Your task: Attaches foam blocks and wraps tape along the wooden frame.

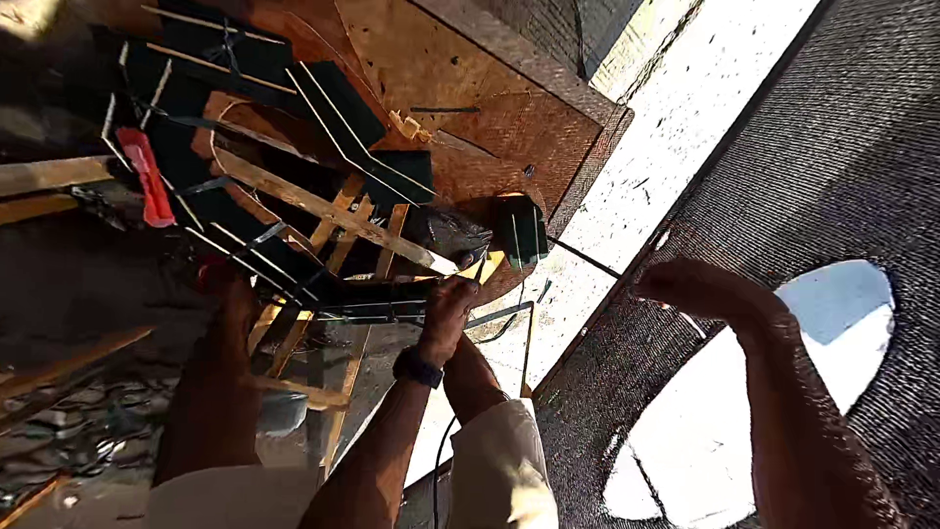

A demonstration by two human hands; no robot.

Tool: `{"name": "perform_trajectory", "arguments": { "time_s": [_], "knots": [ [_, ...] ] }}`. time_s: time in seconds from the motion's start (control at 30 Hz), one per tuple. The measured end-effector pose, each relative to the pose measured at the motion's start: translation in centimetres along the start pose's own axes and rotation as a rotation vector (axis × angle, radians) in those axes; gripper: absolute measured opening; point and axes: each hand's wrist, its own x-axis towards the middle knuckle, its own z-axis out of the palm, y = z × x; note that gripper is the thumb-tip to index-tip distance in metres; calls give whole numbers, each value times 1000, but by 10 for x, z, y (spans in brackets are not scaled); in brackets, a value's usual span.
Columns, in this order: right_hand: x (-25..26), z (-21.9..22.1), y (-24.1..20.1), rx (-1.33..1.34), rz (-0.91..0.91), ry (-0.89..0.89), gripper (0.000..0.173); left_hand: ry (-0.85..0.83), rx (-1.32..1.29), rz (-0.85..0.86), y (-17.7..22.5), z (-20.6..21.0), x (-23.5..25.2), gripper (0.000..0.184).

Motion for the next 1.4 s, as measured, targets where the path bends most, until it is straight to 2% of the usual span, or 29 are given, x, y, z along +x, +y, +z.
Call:
{"name": "perform_trajectory", "arguments": {
  "time_s": [0.07,0.13,0.2,0.27,0.33,0.37,0.4,0.43,0.5,0.57,0.63,0.73,0.8,0.87,0.9,0.97,1.0,1.03,1.1,1.17,1.23,1.3,1.33,1.4],
  "knots": [
    [-8,15,-57,-17,-117,-86,32,-80,-305,-100,1,43,-13,18],
    [4,33,-107,-41,-235,-122,36,-87,-532,-162,-5,78,-20,22],
    [28,45,-141,-62,-353,-149,31,-4,-651,-143,-10,102,-24,24],
    [51,48,-159,-37,-399,-176,29,119,-639,-67,-11,112,-23,14],
    [66,48,-162,116,-384,-120,42,207,-591,-48,-12,112,-17,16],
    [72,48,-160,202,-285,-44,55,208,-582,-53,-13,111,-15,19],
    [83,48,-154,202,-156,39,66,194,-606,-70,-11,109,-12,21],
    [95,47,-149,117,-36,66,71,179,-657,-94,-9,108,-11,22],
    [112,53,-140,92,-12,24,55,153,-823,-212,-3,106,-11,23],
    [119,54,-138,229,-138,0,37,104,-990,-399,7,104,-8,33],
    [115,47,-141,118,-271,3,38,41,-978,-500,18,104,-3,38],
    [88,31,-150,-415,-190,53,58,-27,-856,-411,22,102,-6,39],
    [70,17,-154,-523,-194,-43,46,3,-748,-277,15,107,-15,31],
    [66,10,-155,-355,-267,-205,38,121,-495,-48,6,112,-23,16],
    [66,10,-151,-174,-313,-242,41,167,-339,47,4,112,-26,16],
    [75,14,-138,297,-288,-226,50,243,-141,103,7,112,-23,28],
    [79,20,-136,433,-195,-185,58,246,-172,74,8,113,-25,30],
    [86,25,-137,413,-101,-141,63,224,-313,17,11,113,-25,31],
    [103,44,-135,354,-92,-143,50,114,-825,-207,19,107,-24,37],
    [114,52,-139,368,-214,-191,32,7,-1176,-433,20,95,-17,41],
    [108,49,-142,48,-334,-182,39,-61,-1155,-573,14,87,-9,47],
    [96,40,-145,-340,-317,-126,49,-132,-1023,-580,11,84,-1,47],
    [92,36,-143,-421,-305,-120,49,-156,-1012,-567,9,85,-1,48],
    [92,30,-140,-351,-288,-156,42,-175,-1018,-561,6,91,-2,47]
  ]
}}
